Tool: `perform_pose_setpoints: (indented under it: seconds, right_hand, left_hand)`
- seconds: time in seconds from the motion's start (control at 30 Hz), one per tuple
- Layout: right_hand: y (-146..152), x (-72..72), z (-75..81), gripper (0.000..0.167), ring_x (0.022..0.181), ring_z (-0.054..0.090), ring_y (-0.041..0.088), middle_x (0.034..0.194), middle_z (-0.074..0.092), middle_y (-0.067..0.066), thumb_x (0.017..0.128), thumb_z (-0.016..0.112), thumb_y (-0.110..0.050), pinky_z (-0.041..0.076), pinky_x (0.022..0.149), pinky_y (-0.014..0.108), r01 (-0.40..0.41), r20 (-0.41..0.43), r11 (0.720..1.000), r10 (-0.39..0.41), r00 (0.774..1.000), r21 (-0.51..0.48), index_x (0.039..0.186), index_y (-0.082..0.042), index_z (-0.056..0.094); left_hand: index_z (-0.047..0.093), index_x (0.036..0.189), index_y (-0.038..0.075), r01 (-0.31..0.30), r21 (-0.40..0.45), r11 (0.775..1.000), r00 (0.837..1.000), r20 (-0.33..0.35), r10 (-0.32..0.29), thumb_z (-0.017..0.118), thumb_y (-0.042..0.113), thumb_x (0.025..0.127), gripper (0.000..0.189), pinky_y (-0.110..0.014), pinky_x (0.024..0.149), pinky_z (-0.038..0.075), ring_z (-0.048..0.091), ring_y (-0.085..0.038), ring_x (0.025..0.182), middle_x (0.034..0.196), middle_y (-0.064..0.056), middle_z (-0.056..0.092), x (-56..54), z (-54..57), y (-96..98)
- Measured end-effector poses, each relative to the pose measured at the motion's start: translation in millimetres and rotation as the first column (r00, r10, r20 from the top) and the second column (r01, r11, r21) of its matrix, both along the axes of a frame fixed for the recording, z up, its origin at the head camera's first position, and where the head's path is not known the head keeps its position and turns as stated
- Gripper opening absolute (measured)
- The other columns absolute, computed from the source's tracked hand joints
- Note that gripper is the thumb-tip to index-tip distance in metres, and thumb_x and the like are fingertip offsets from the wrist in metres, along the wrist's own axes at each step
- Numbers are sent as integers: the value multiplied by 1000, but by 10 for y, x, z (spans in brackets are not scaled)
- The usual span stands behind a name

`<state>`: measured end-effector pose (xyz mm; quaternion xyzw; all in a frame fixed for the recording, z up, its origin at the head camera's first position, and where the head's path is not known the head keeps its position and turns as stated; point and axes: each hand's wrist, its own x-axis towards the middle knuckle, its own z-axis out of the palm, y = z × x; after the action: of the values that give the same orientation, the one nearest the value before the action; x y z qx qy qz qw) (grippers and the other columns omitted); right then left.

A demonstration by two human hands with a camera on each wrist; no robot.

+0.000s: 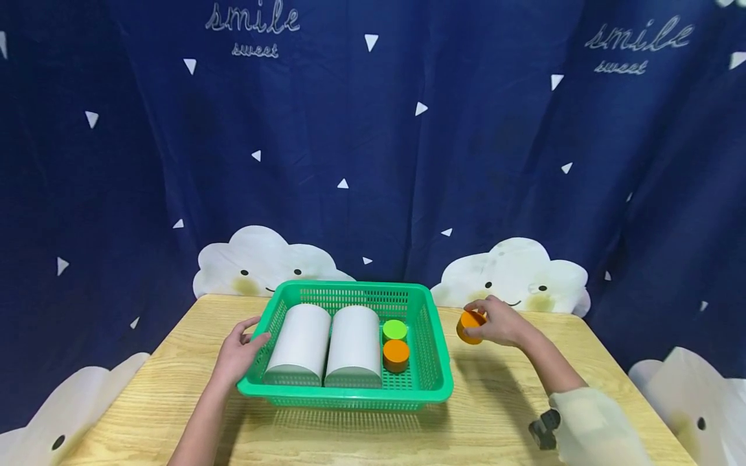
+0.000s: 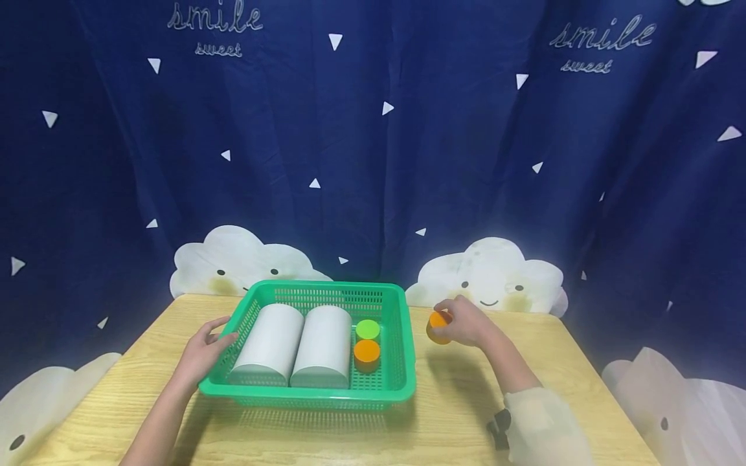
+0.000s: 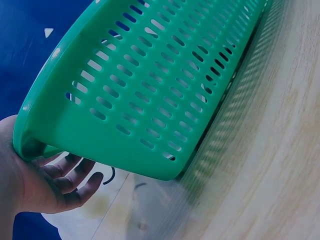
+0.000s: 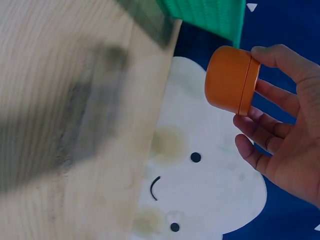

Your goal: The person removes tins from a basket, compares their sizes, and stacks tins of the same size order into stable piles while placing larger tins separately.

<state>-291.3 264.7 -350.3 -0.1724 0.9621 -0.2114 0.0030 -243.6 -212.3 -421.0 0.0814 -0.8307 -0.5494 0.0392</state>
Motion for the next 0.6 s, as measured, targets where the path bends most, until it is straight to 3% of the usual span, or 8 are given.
perform_pose_setpoints:
  seconds: [0.23,0.6]
  right_hand:
    - [111,-45,-198,48,90,53,30,104,53,25,75,73,-22,48,72,39,33,5,999,-33,999,-7,115,2,61]
    - [169,-85,-446,50,85,52,28,98,53,23,73,74,-20,46,66,34,55,-7,998,-55,998,-24,114,5,60]
  left_hand:
    - [33,142,4,-7,26,1000,1000,2,7,53,28,95,56,-34,69,54,63,-19,86,120,-27,55,19,11,13]
    - [33,142,5,-13,35,999,1000,9,13,53,27,95,56,-34,69,54,63,-18,85,121,-27,55,27,16,12]
